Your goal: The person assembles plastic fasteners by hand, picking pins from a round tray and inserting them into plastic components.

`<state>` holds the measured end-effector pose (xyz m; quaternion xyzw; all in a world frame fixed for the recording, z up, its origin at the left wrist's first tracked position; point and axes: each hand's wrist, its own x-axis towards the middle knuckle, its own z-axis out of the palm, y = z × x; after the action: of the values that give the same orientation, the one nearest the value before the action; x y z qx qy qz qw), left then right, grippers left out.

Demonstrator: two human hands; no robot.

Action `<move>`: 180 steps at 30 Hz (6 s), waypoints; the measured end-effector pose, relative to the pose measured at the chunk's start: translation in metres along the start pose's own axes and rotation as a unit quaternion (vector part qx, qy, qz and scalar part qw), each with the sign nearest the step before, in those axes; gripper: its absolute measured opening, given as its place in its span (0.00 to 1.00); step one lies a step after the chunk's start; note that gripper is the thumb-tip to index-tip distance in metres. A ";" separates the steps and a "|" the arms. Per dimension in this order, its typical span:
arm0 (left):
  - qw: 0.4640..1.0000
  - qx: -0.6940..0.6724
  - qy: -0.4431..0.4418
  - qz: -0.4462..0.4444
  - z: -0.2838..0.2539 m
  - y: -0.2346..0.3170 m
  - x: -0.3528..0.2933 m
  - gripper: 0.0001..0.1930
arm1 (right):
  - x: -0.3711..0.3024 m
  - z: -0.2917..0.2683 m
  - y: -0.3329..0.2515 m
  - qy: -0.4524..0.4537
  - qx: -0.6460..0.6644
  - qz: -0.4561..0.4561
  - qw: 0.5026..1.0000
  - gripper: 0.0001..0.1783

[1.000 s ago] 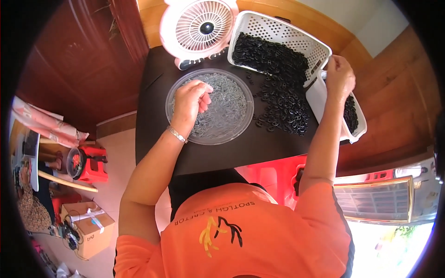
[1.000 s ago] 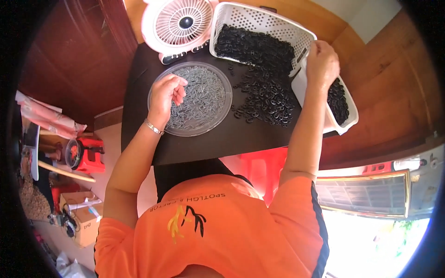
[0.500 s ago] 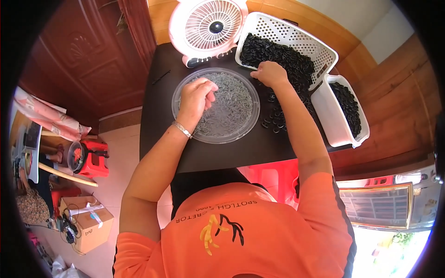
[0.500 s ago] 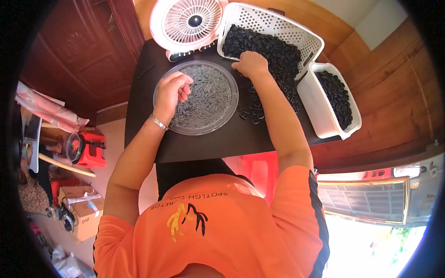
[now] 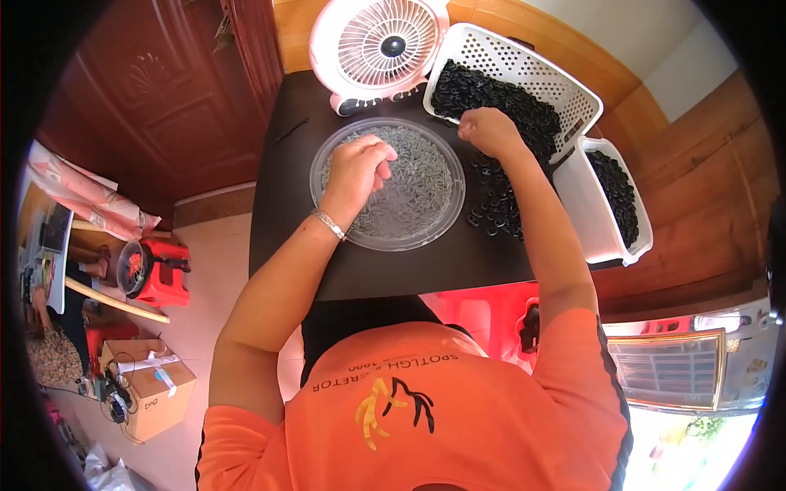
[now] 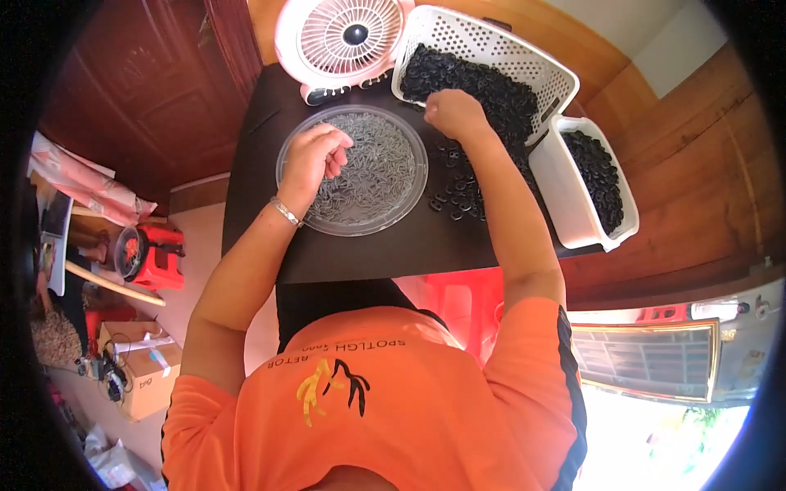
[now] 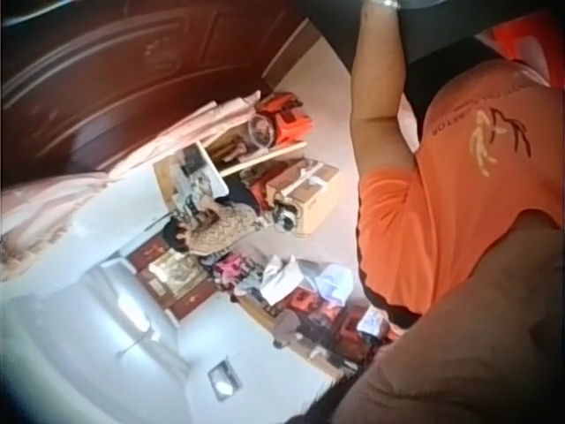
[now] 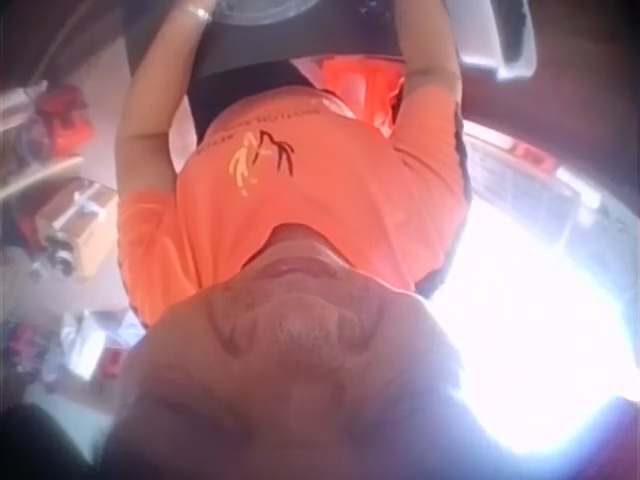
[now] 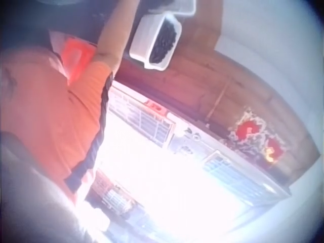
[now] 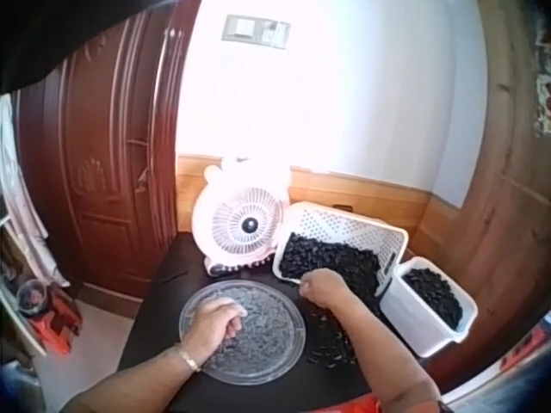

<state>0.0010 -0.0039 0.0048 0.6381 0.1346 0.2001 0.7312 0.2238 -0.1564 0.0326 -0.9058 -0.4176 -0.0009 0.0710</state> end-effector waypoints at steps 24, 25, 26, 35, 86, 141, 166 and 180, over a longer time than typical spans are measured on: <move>1.000 0.015 0.003 0.000 -0.004 -0.003 0.004 0.10 | 0.007 0.030 0.019 0.010 0.065 -0.022 0.998 0.08; 1.000 0.019 0.008 -0.003 -0.005 -0.003 0.005 0.10 | 0.005 0.031 0.018 0.007 0.039 -0.030 0.999 0.08; 1.000 0.019 0.008 -0.003 -0.005 -0.003 0.005 0.10 | 0.004 0.031 0.017 0.007 0.039 -0.029 0.999 0.08; 0.999 0.035 -0.022 -0.024 -0.005 -0.004 0.005 0.14 | -0.036 -0.007 -0.074 0.071 0.368 -0.135 0.917 0.08; 0.997 -0.068 0.030 -0.019 -0.017 -0.004 0.008 0.08 | -0.016 0.000 0.007 0.025 0.014 -0.081 0.996 0.10; 0.998 0.026 -0.052 -0.021 -0.025 0.005 0.012 0.07 | -0.033 0.033 -0.084 -0.035 0.600 -0.093 0.794 0.08; 0.991 0.090 -0.092 0.041 -0.014 0.000 0.007 0.06 | -0.047 0.021 -0.100 -0.010 0.636 -0.167 0.753 0.07; 0.983 0.170 -0.023 0.061 0.003 0.006 -0.004 0.06 | -0.050 0.022 -0.102 -0.004 0.613 -0.171 0.771 0.05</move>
<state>-0.0022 -0.0082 0.0108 0.7647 0.1102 0.2036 0.6013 0.1124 -0.1259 0.0209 -0.5837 -0.4774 0.2467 0.6088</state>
